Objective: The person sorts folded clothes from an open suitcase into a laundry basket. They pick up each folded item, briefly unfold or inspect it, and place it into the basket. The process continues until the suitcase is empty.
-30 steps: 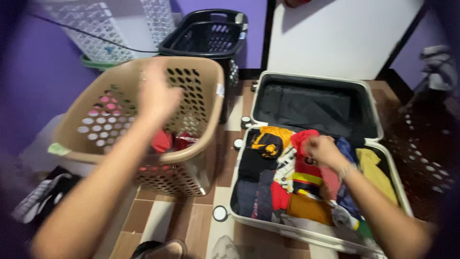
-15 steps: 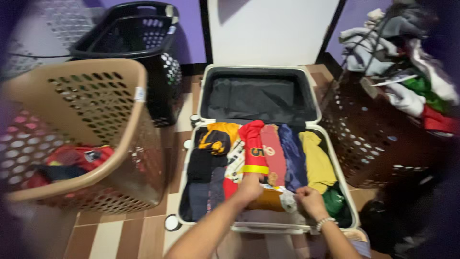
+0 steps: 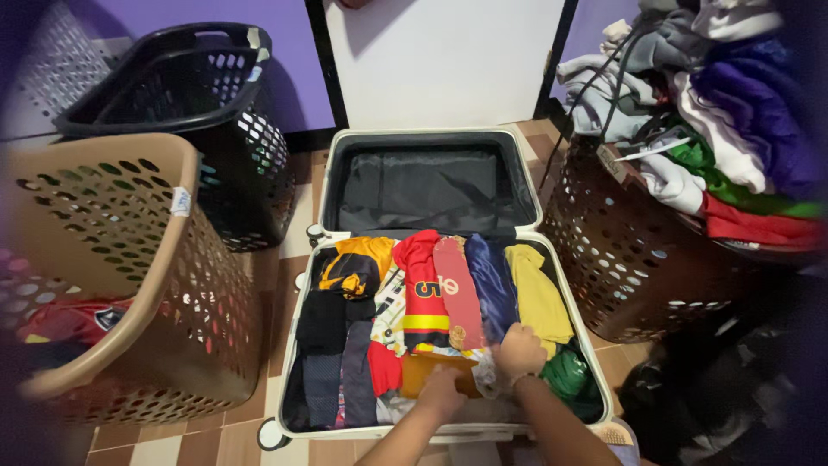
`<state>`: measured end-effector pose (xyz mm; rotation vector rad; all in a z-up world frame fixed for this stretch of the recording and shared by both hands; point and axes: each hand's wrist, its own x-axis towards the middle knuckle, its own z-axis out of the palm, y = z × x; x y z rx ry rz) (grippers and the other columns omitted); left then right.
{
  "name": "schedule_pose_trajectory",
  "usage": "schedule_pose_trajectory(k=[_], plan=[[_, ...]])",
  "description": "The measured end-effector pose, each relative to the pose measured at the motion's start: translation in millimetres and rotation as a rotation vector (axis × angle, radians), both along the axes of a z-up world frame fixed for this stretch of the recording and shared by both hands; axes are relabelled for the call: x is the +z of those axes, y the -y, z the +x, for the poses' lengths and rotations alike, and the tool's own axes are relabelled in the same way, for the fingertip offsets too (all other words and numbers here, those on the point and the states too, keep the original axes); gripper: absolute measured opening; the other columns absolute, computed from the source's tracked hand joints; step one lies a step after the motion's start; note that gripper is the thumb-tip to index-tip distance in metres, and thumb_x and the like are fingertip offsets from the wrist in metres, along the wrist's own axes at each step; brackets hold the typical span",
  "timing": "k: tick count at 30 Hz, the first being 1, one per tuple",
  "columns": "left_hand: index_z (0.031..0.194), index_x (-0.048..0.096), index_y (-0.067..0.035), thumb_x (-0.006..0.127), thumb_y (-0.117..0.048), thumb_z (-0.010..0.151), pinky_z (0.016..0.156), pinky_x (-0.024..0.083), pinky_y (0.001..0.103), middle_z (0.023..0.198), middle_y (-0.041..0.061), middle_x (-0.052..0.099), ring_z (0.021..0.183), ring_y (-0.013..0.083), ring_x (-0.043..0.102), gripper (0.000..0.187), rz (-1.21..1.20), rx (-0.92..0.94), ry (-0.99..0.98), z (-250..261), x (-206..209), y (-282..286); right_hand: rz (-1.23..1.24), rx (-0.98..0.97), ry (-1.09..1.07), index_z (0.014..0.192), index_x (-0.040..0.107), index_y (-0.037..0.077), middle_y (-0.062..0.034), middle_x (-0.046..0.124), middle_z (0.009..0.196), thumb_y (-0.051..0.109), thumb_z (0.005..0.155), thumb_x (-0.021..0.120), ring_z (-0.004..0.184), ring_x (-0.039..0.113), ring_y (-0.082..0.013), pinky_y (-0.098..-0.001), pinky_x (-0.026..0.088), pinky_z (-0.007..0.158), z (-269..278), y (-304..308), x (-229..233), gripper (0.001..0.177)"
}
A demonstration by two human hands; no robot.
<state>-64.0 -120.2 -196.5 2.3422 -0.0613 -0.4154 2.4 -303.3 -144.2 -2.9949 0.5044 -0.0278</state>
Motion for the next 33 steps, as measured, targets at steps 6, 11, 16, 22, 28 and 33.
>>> schedule_pose_trajectory(k=[6, 11, 16, 22, 28, 33], plan=[[0.137, 0.059, -0.015, 0.067, -0.044, 0.083, 0.107, 0.047, 0.047, 0.137, 0.011, 0.062, 0.125, 0.0337, 0.06, 0.063, -0.499, 0.206, -0.238, 15, 49, 3, 0.892, 0.211, 0.153, 0.074, 0.07, -0.001, -0.0179, 0.071, 0.08, 0.017, 0.074, 0.076, 0.08, 0.069, -0.0319, -0.0451, 0.057, 0.073, 52, 40, 14, 0.019], [0.151, 0.049, -0.016, 0.054, -0.07, 0.089, 0.109, 0.046, 0.051, 0.146, 0.007, 0.061, 0.13, 0.0308, 0.061, 0.082, -1.554, 0.33, -0.669, 25, 120, 5, 1.902, -0.153, -0.084, 0.094, 0.069, 0.006, -0.0093, 0.072, 0.088, 0.013, 0.075, 0.066, 0.072, 0.07, -0.0228, -0.0384, 0.056, 0.067, 12, 50, 104, 0.02], [0.147, 0.052, -0.015, 0.055, -0.072, 0.084, 0.103, 0.048, 0.053, 0.141, 0.01, 0.064, 0.124, 0.0305, 0.063, 0.085, -1.706, 0.368, -0.608, 39, 197, -21, 2.127, -0.085, -0.171, 0.1, 0.066, 0.001, -0.0106, 0.074, 0.089, 0.008, 0.067, 0.057, 0.077, 0.073, -0.0243, -0.0396, 0.061, 0.075, -39, 25, 145, 0.035], [0.13, 0.065, -0.009, 0.078, -0.023, 0.083, 0.099, 0.056, 0.046, 0.121, 0.008, 0.072, 0.112, 0.0266, 0.069, 0.051, -1.501, 0.316, -0.33, 29, 249, -46, 2.054, 0.48, -0.28, 0.127, 0.061, -0.009, -0.0199, 0.068, 0.115, 0.004, 0.076, 0.066, 0.1, 0.067, -0.0286, -0.0399, 0.055, 0.088, -67, 6, 153, 0.053], [0.125, 0.065, -0.002, 0.08, -0.012, 0.082, 0.093, 0.054, 0.042, 0.111, 0.01, 0.072, 0.102, 0.0244, 0.069, 0.047, -1.304, 0.02, -0.083, 22, 272, -64, 2.502, 0.227, -0.178, 0.131, 0.062, 0.006, -0.0139, 0.068, 0.129, 0.046, 0.092, 0.059, 0.114, 0.066, -0.0299, -0.0454, 0.051, 0.099, -58, -18, 148, 0.056], [0.125, 0.064, -0.002, 0.082, -0.014, 0.075, 0.098, 0.052, 0.038, 0.116, 0.007, 0.074, 0.107, 0.0238, 0.07, 0.055, -0.773, -0.124, 0.394, 30, 297, -59, 2.734, 0.143, -0.12, 0.134, 0.062, 0.006, -0.0161, 0.067, 0.131, 0.055, 0.096, 0.06, 0.116, 0.063, -0.0354, -0.0522, 0.044, 0.104, -45, -48, 124, 0.062]])
